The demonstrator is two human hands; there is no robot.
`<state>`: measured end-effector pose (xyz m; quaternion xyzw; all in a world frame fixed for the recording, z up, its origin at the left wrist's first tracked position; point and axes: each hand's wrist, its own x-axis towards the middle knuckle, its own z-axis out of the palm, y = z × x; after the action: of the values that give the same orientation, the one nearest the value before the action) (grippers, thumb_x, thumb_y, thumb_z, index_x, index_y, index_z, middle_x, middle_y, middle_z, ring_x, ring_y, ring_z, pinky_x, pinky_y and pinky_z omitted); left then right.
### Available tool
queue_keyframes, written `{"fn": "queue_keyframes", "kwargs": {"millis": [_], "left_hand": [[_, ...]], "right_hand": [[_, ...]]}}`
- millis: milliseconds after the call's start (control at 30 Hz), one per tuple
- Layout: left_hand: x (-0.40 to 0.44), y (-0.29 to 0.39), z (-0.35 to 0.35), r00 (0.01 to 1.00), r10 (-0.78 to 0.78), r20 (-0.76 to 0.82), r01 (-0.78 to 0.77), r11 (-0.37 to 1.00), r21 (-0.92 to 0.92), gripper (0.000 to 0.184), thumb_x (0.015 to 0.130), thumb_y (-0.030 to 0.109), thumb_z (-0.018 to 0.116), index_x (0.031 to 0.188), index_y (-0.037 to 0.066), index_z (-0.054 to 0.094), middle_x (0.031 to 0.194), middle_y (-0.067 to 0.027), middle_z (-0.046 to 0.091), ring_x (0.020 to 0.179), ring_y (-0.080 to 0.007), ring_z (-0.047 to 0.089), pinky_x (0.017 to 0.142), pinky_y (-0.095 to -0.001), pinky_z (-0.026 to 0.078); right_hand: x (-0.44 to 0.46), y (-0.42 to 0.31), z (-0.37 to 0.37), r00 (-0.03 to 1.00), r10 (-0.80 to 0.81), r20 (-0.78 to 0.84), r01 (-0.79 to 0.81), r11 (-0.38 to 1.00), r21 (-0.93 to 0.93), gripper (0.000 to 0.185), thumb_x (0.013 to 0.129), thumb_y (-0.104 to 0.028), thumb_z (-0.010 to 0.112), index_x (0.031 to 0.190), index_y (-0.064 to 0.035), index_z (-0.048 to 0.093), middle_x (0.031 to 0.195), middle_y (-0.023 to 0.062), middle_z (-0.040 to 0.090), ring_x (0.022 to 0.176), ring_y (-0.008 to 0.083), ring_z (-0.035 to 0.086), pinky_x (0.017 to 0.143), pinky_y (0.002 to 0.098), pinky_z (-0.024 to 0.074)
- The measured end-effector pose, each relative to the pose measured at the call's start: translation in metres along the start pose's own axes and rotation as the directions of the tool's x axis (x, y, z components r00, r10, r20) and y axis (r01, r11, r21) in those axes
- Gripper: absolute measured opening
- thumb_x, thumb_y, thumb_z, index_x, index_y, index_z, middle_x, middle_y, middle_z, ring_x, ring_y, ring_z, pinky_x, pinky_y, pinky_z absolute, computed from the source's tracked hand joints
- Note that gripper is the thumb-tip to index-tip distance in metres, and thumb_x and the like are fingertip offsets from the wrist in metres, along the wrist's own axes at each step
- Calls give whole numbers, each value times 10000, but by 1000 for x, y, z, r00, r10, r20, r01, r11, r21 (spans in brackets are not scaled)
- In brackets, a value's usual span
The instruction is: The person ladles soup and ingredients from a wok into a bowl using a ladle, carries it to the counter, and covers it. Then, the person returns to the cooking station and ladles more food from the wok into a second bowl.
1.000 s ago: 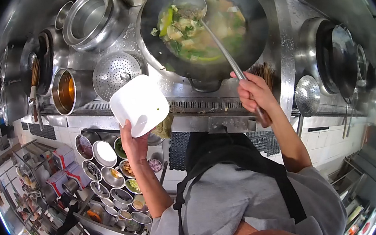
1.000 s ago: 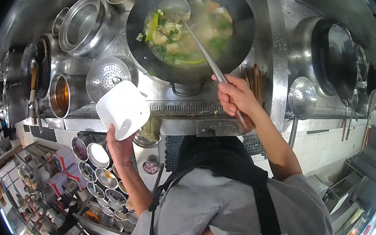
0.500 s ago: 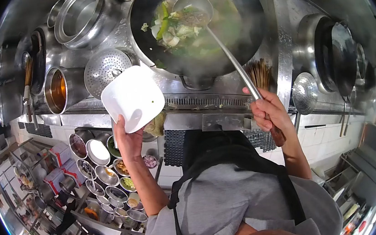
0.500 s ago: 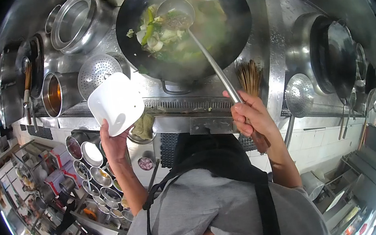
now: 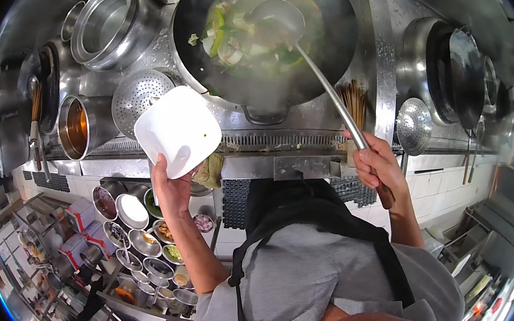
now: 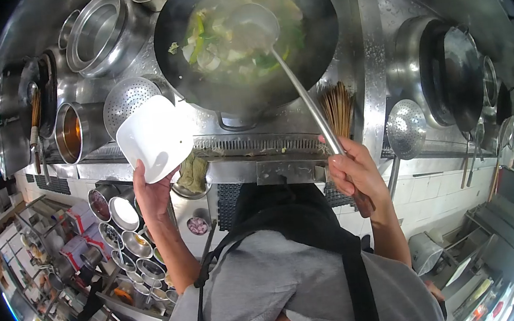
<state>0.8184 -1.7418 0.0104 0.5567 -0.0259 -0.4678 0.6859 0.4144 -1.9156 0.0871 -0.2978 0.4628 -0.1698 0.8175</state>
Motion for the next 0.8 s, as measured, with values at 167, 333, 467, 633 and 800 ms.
{"fn": "queue_keyframes", "kwargs": {"millis": [167,333,467,633,800], "left_hand": [[4,3,-9,1000,-10,-26,9,999,-48,596,1059,375,526,1473,-43,425,1369,-218,605,1208,-360,654,929,-537,601],[8,8,-10,999,-14,-46,11,998,-59,583,1059,369,527,1474,-30,431,1372,-198,605,1211,-351,647,928,-534,596],[11,12,-7,1000,-3,-26,2,1000,-22,565,1078,369,501,1475,-28,428,1366,-194,604,1226,-347,636,947,-536,590],[18,22,16,998,59,26,-62,991,122,571,1093,377,486,1467,-49,411,1365,-206,598,1209,-345,656,951,-506,612],[27,24,36,989,131,64,-140,976,165,580,1094,387,497,1471,-44,401,1351,-225,594,1179,-359,675,909,-498,637]], "right_hand": [[-28,4,-29,1000,31,-6,-31,999,32,514,1000,-59,527,1499,26,437,661,5,441,403,46,395,355,214,317],[-51,7,-45,995,96,-15,-95,995,29,536,973,-47,495,1500,28,428,639,19,440,369,59,371,320,228,303],[-60,11,-49,995,99,4,-99,991,89,538,978,-76,541,1495,28,431,639,10,439,366,45,375,315,217,310],[-57,14,-43,996,74,57,-82,985,154,553,1004,-147,604,1497,28,425,640,11,446,368,40,378,315,211,317],[-57,12,-33,998,46,50,-52,991,120,563,1000,-152,614,1496,32,422,638,12,451,367,39,381,315,210,317]]}}
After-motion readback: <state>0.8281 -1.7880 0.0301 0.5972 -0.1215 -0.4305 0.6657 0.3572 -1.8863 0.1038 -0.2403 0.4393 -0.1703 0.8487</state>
